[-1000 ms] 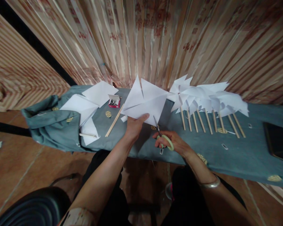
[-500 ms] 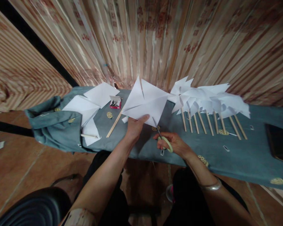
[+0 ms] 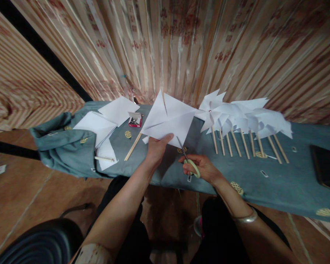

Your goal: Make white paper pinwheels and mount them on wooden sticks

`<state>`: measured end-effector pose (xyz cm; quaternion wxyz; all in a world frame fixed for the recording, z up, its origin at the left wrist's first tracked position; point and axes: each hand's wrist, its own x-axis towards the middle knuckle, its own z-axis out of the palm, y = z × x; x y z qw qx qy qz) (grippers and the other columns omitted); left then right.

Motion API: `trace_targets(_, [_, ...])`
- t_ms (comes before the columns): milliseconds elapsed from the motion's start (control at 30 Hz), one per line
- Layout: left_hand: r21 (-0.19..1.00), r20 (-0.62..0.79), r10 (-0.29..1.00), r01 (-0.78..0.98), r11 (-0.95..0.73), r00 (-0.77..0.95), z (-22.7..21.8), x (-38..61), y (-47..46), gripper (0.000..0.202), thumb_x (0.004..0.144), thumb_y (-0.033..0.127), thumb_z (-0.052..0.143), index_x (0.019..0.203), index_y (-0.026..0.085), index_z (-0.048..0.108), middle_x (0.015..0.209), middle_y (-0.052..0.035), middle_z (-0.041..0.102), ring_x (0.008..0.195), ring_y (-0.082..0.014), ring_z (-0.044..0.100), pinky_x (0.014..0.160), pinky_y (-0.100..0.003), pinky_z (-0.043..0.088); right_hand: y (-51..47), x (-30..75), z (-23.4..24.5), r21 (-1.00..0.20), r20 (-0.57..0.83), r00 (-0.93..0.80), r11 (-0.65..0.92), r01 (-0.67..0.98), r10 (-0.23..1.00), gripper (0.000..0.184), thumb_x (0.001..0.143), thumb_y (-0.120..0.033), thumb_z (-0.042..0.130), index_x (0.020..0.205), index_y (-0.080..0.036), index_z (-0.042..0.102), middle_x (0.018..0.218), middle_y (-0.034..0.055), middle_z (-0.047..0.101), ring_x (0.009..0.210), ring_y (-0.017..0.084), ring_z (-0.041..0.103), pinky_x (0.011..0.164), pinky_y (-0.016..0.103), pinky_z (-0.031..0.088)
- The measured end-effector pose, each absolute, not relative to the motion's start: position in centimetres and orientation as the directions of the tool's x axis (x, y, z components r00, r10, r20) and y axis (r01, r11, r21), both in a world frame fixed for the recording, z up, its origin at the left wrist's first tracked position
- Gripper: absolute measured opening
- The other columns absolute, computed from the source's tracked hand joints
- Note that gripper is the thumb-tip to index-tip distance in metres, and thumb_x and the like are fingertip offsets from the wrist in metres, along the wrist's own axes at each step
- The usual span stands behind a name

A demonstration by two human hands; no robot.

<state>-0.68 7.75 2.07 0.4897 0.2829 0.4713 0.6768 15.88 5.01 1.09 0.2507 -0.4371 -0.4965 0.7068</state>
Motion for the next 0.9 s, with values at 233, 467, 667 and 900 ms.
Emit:
trace_targets(233, [0.912,-0.06,0.931,-0.398,-0.095,-0.361,2.1,-0.69,7.78,0.042,0.057,0.019,0.077,0.098,0.02,0.07,0.094,-0.0059,0.075,0.089,-0.0252,0.069,0.087,-0.04,0.052,4.97,15.76,0.84,-0.912,-0.383,-0.476,-0.406,0.06,0.792,0.045,0.051,-0.048,0.085,0.079,-0.016,0.07,0.053,-0.0035,0.061,0.048,0.008,0.056,0.047,0.02,0.044])
trace_targets(467, [0.917,-0.06,0.927,-0.388,-0.096,-0.37,2.02,-0.69,7.84,0.046,0.058,0.019,0.076,0.103,0.02,0.068,0.098,-0.0057,0.074,0.089,-0.0236,0.069,0.088,-0.038,0.052,4.91,15.7,0.97,-0.913,-0.386,-0.452,-0.404,0.062,0.804,0.045,0.05,-0.048,0.085,0.077,-0.015,0.07,0.05,-0.004,0.06,0.045,0.007,0.054,0.045,0.019,0.041])
trace_targets(667, [0.921,-0.045,0.934,-0.376,-0.099,-0.355,2.05,-0.71,7.67,0.042,0.061,0.019,0.075,0.102,0.019,0.068,0.096,-0.0061,0.074,0.09,-0.0234,0.069,0.088,-0.037,0.052,4.89,15.59,0.94,-0.91,-0.39,-0.448,-0.412,0.053,0.805,0.045,0.048,-0.047,0.086,0.077,-0.015,0.07,0.051,-0.0037,0.06,0.047,0.008,0.055,0.046,0.019,0.042])
trace_targets(900, [0.936,-0.082,0.954,-0.35,-0.026,-0.289,1.94,-0.2,7.17,0.036,0.059,0.023,0.076,0.093,0.017,0.069,0.087,-0.0065,0.074,0.087,-0.0247,0.067,0.084,-0.039,0.051,4.97,15.61,1.19,-0.922,-0.363,-0.434,-0.384,0.04,0.825,0.043,0.048,-0.045,0.086,0.075,-0.017,0.07,0.053,-0.0027,0.063,0.047,0.008,0.055,0.047,0.021,0.044])
